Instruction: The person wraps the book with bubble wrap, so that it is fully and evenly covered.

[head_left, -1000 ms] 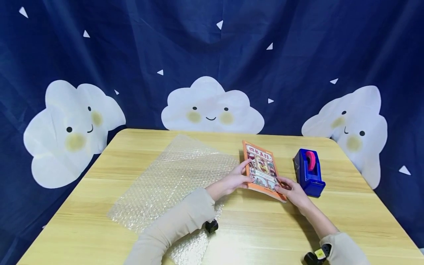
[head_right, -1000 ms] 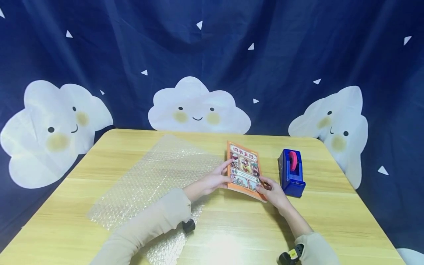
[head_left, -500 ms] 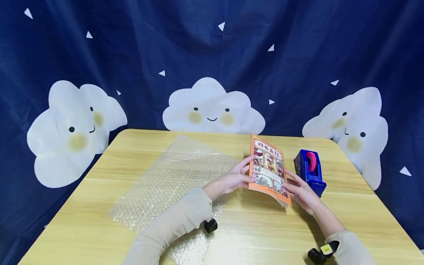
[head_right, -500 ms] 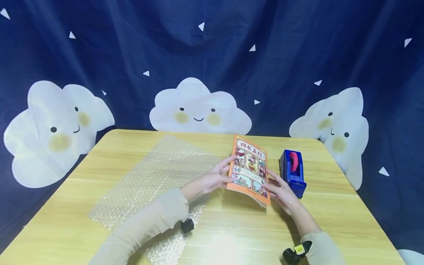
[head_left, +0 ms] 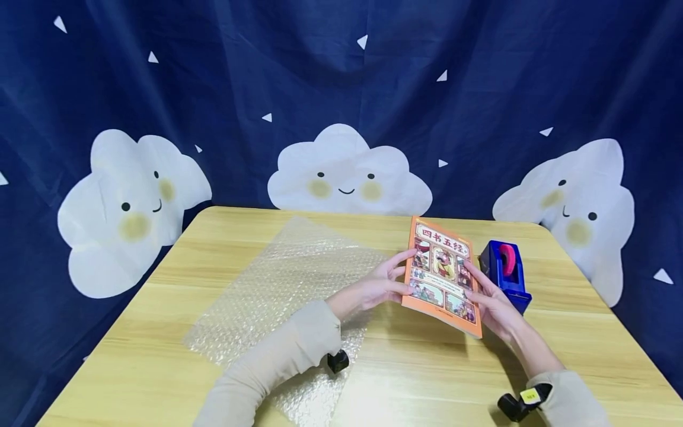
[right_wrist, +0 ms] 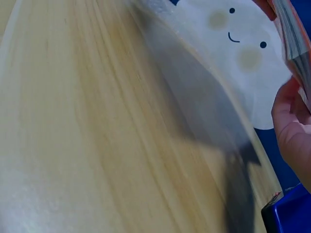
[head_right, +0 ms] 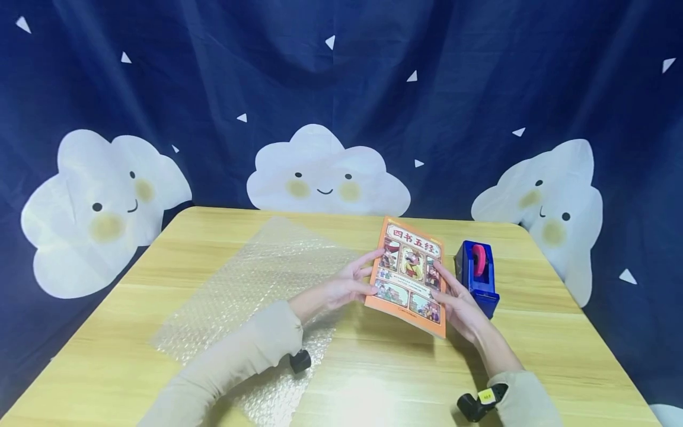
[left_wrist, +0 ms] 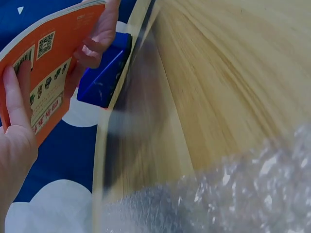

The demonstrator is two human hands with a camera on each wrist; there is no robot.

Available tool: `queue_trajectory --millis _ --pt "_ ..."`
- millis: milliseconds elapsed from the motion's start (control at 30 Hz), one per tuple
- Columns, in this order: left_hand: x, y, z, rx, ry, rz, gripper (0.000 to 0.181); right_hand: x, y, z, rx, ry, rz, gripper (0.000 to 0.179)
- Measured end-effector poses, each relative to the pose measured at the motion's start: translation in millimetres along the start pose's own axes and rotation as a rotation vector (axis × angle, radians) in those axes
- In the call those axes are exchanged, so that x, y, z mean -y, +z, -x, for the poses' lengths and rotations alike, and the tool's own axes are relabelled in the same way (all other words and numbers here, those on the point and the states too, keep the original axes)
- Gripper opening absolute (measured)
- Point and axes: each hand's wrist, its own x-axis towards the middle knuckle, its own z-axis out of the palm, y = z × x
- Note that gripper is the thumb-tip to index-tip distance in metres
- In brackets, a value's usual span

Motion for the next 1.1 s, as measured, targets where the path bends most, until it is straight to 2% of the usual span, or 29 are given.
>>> queue_trajectory --millis 167,367,633,800,1100 --pt "-0.5 -2.8 -0.9 0.0 -0.004 -0.038 0.077 5 3 0.0 -0.014 0.019 0.039 0.067" --pt "-2.7 -9.6 0.5 -0.013 -0.034 -0.095 0.072 6 6 -1.9 0.015 0.025 0.085 0.071" --pt "-7.3 -15.9 5.5 -0.002 -0.07 -0.122 0.082 7 13 -10.4 0.036 0.052 0.159 0.072" --pt "-10.2 -21.7 12.7 -0.017 -0.087 -0.12 0.086 7 22 -19.1 -0.004 0.074 0.258 0.073" --pt "-19.1 -42.1 31.0 0.0 -0.09 -0.178 0.086 -2 37 -36.5 -0.028 0.103 0.344 0.076"
